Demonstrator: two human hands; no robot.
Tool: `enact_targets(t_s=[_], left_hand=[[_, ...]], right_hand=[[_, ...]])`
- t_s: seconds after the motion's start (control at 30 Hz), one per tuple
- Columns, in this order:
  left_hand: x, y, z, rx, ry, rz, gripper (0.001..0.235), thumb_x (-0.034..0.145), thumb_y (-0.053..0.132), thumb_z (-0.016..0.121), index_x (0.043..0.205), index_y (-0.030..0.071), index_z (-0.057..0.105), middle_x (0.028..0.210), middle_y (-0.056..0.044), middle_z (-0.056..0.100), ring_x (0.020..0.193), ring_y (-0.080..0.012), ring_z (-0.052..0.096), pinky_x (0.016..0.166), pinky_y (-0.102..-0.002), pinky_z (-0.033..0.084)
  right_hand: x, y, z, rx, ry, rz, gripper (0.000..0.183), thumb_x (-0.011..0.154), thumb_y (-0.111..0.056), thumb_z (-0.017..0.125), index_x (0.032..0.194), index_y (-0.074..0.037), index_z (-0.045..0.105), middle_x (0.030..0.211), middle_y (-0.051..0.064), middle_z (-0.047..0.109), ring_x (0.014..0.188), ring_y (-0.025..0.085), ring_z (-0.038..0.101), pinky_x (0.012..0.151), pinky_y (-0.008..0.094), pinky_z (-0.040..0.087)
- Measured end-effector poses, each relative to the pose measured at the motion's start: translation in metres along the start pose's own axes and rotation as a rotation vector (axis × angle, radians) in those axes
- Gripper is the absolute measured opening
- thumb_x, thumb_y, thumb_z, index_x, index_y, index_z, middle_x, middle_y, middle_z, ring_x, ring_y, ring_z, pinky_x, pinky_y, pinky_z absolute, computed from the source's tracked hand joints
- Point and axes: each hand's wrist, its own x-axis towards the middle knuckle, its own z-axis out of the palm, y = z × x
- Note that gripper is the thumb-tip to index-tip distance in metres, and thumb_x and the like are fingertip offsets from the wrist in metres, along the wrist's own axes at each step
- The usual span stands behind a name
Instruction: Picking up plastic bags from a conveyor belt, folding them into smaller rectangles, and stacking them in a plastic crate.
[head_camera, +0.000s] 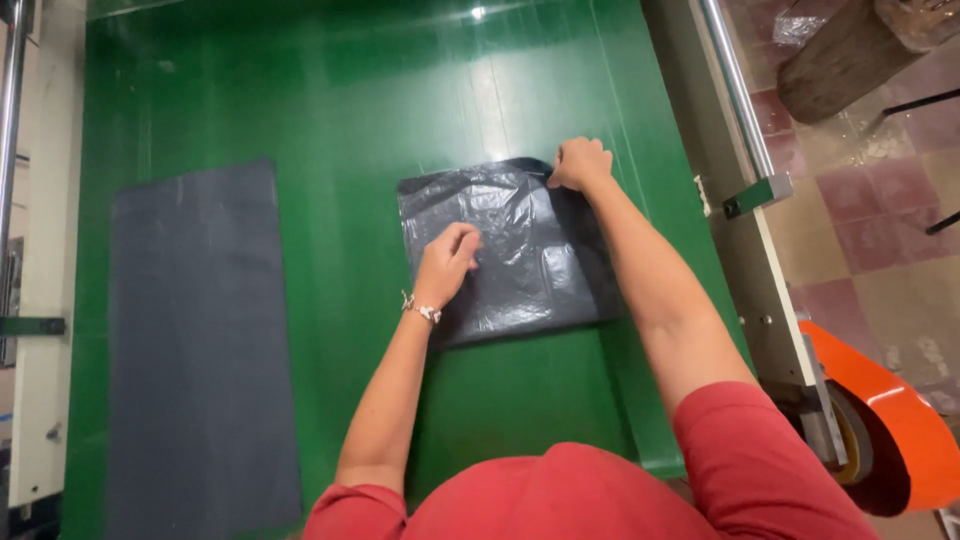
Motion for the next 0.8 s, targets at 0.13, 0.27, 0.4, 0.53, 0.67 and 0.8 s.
enact_targets(t_s=[0.13, 0.27, 0.4, 0.53, 0.67, 0.8], left_hand=[[0.008, -0.016, 0.007, -0.481, -0.238, -0.387, 0.048, 0.105, 0.053, 0.026, 0.123, 0.017, 0.052, 0.135, -0.015, 0.063, 0.114, -0.0253, 0.069, 0.090, -0.041, 0.055], [-0.010, -0.028, -0.011, -1.083, -0.195, -0.507, 0.093, 0.088, 0.081, 0.017, 0.138, 0.008, 0.045, 0.151, -0.019, 0.049, 0.138, -0.0334, 0.050, 0.109, -0.046, 0.042], [-0.037, -0.061, -0.024, -1.583, -0.182, -0.493, 0.085, 0.085, 0.084, 0.025, 0.127, 0.018, 0.058, 0.138, -0.005, 0.060, 0.135, -0.0349, 0.051, 0.116, -0.057, 0.030], [-0.064, -0.061, -0.026, -1.522, 0.148, -0.603, 0.082, 0.089, 0.074, 0.045, 0.125, 0.002, 0.061, 0.133, -0.024, 0.061, 0.123, -0.0398, 0.060, 0.108, -0.053, 0.046], [-0.072, -0.099, -0.030, -1.046, 0.146, -0.426, 0.044, 0.099, 0.041, 0.054, 0.127, 0.009, 0.063, 0.124, -0.014, 0.067, 0.108, -0.0244, 0.068, 0.096, -0.043, 0.056], [-0.082, -0.072, -0.026, 0.044, 0.389, -0.209, 0.056, 0.087, 0.022, 0.076, 0.135, 0.009, 0.051, 0.126, -0.018, 0.059, 0.106, -0.0343, 0.068, 0.090, -0.043, 0.056]], right_hand=[[-0.022, 0.010, 0.007, -0.079, 0.219, -0.140, 0.009, 0.076, -0.022, 0.068, 0.083, -0.017, 0.064, 0.083, 0.008, 0.068, 0.090, 0.036, 0.066, 0.077, 0.049, 0.048], [-0.130, 0.010, -0.017, 0.145, 0.544, -0.523, 0.030, 0.076, -0.010, 0.079, 0.099, -0.017, 0.060, 0.088, 0.004, 0.066, 0.094, 0.029, 0.061, 0.084, 0.045, 0.043], [-0.210, 0.035, 0.003, 0.263, 0.719, -0.740, 0.033, 0.066, -0.001, 0.079, 0.089, -0.022, 0.069, 0.091, -0.003, 0.066, 0.098, 0.024, 0.058, 0.088, 0.042, 0.041], [-0.243, 0.052, 0.036, 0.233, 0.772, -0.708, 0.027, 0.073, -0.002, 0.075, 0.086, -0.025, 0.070, 0.094, -0.009, 0.069, 0.104, 0.020, 0.061, 0.092, 0.039, 0.043], [-0.253, 0.066, 0.055, 0.135, 0.734, -0.688, 0.028, 0.068, -0.004, 0.075, 0.085, -0.025, 0.071, 0.099, -0.009, 0.069, 0.109, 0.020, 0.061, 0.094, 0.042, 0.044], [-0.257, 0.070, 0.052, 0.081, 0.610, -0.628, 0.012, 0.072, -0.029, 0.073, 0.085, -0.027, 0.072, 0.106, -0.007, 0.069, 0.120, 0.022, 0.058, 0.100, 0.045, 0.040]])
